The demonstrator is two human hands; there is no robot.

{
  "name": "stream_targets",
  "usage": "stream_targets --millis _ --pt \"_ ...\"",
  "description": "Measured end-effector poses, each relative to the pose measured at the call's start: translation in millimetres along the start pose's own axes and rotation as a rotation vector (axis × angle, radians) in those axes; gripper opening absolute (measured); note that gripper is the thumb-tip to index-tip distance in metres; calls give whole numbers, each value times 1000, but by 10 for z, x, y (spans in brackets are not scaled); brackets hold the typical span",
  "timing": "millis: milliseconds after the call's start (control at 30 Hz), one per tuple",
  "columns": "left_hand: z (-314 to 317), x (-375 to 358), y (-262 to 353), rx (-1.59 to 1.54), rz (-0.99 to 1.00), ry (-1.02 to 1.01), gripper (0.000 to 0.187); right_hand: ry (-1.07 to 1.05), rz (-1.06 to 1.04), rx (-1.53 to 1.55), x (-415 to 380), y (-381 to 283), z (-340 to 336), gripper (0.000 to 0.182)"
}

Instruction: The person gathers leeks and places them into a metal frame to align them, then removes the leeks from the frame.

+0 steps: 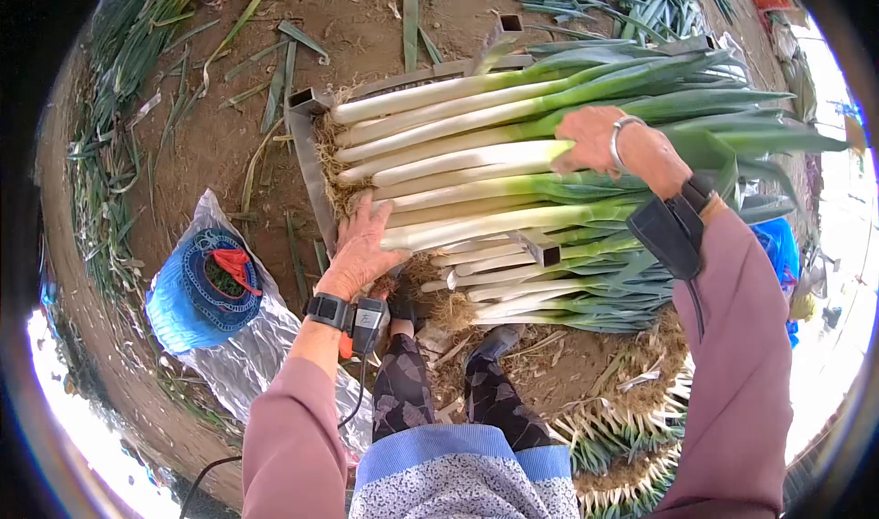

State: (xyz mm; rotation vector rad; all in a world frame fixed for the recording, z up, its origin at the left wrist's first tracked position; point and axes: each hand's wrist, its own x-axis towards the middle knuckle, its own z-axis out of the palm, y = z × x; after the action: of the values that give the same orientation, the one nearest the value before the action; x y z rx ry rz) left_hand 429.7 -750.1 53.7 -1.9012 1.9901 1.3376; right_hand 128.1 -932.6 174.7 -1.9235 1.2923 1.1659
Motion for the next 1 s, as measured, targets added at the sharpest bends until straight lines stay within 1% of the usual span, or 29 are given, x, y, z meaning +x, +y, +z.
stream_targets --millis 33,67,167,200,267,367,433,467,533,567,633,667,767,800,900,967,1000 --pt "7 -4 -4 15 9 22 85 -9 2 -9 42 15 -28 52" --pt "6 -4 6 29 19 47 85 54 -20 9 95 70 -13 56" --pt "1 -15 13 15 24 62 84 39 -42 58 257 193 81 61" --pt "1 -15 1 15 16 62 84 91 -29 145 281 210 194 64" --pt "24 -30 -4 37 47 98 82 84 -33 150 324 226 309 65" --pt "-14 -25 29 72 57 82 82 53 -5 137 370 253 391 69" --pt "-11 -22 22 73 55 75 82 267 -145 -28 423 306 471 61" --pt "-16 -18 24 74 54 71 82 267 -142 -24 407 298 459 61" --pt "-20 -14 24 73 64 66 82 460 -170 -202 360 261 482 51" --pt "-20 -13 27 68 67 63 82 460 -166 -195 336 221 525 51" --pt "-34 -7 34 45 57 42 81 506 -145 -140 324 69 616 43" --pt "-36 -5 34 17 44 24 80 424 -138 -111 354 -100 611 41" --pt "-69 -28 56 -29 18 12 81 463 -192 -82 622 -214 666 45" --pt "-94 -33 25 -26 8 14 81 417 -176 -91 639 -196 626 46" --pt "-45 1 47 -31 22 -9 82 368 -188 -105 649 -173 552 47" --pt "-14 -10 4 12 52 49 83 348 -169 -171 674 -222 536 46" --pt "-27 -13 13 4 38 38 84 351 -106 -187 690 -259 568 45"
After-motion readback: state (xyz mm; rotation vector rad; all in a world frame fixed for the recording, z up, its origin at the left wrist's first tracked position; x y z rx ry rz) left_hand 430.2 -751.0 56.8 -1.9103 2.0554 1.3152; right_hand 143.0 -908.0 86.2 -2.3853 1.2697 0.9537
